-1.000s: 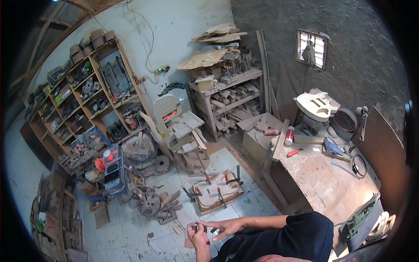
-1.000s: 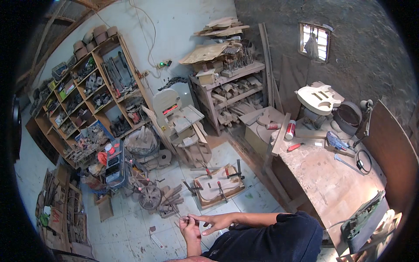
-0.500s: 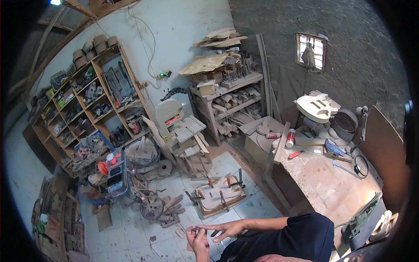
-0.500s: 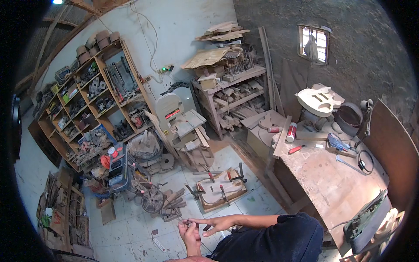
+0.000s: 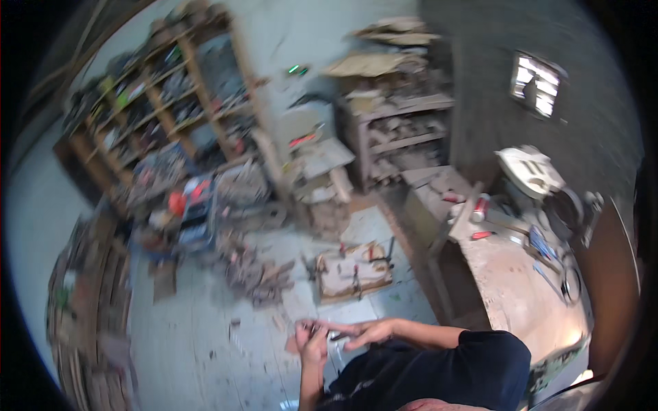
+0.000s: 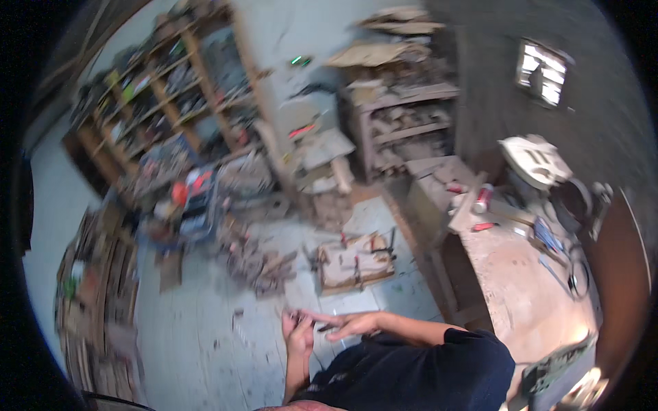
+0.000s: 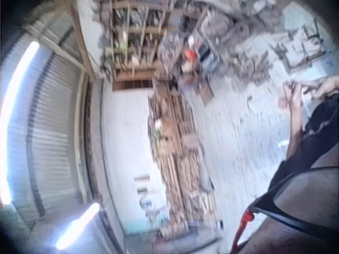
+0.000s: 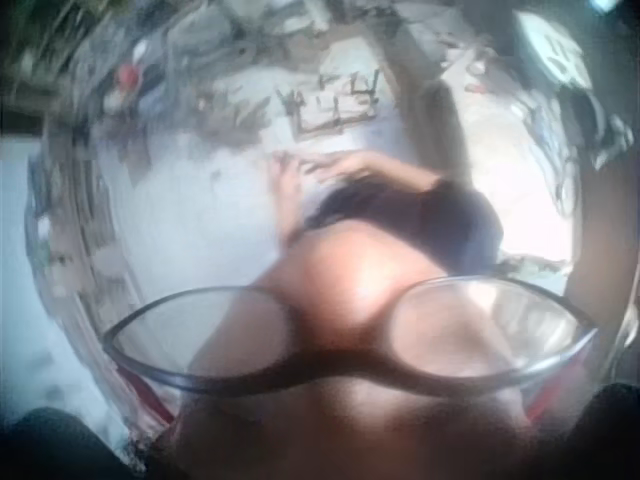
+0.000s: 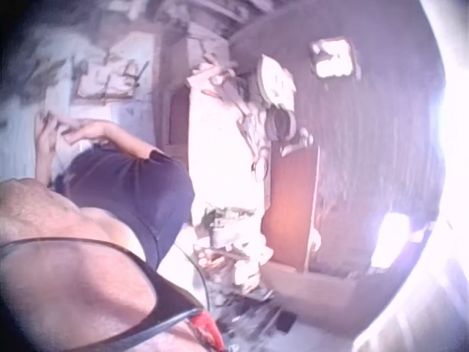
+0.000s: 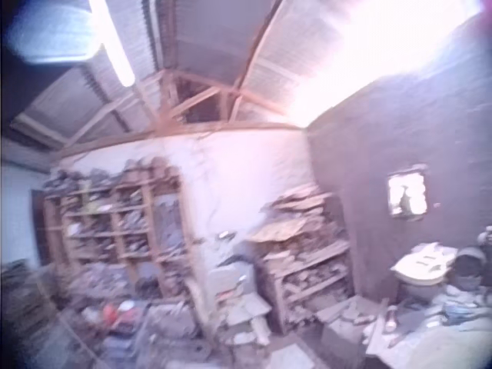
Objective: The person works on the body of a guitar clamped to a bench. They use a chisel and a small mallet to remove material from the interior cavity of the instrument, periodically checking the fit and clearing away wood shavings.
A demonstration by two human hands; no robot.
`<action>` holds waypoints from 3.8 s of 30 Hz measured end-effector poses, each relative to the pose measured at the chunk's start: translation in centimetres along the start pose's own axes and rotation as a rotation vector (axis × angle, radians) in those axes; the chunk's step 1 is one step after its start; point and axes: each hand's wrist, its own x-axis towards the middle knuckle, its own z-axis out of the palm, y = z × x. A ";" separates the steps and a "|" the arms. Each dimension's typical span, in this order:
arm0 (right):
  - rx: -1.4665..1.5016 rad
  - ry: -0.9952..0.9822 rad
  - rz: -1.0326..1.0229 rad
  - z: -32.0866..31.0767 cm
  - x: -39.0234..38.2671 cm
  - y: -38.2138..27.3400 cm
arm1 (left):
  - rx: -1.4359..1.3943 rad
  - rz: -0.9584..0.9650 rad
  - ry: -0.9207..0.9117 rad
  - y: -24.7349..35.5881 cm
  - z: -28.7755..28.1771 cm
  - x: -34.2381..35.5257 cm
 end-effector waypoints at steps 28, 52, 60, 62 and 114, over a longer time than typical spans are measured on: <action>-0.186 -0.181 0.121 4.0 3.3 -1.0 | -0.119 0.151 0.289 0.7 -1.5 -8.4; -0.132 -0.344 0.296 2.9 9.8 0.2 | 0.060 0.322 0.634 0.9 -4.1 -8.8; -0.149 -0.546 0.278 -1.9 15.3 0.9 | -0.021 0.308 0.752 1.5 -6.2 -5.5; -0.176 -0.597 0.307 -2.9 17.2 -0.1 | -0.018 0.325 0.794 2.2 -6.5 -4.4; -0.198 -1.210 0.553 -0.9 35.4 -0.1 | -0.137 0.689 1.042 6.2 -12.7 -4.0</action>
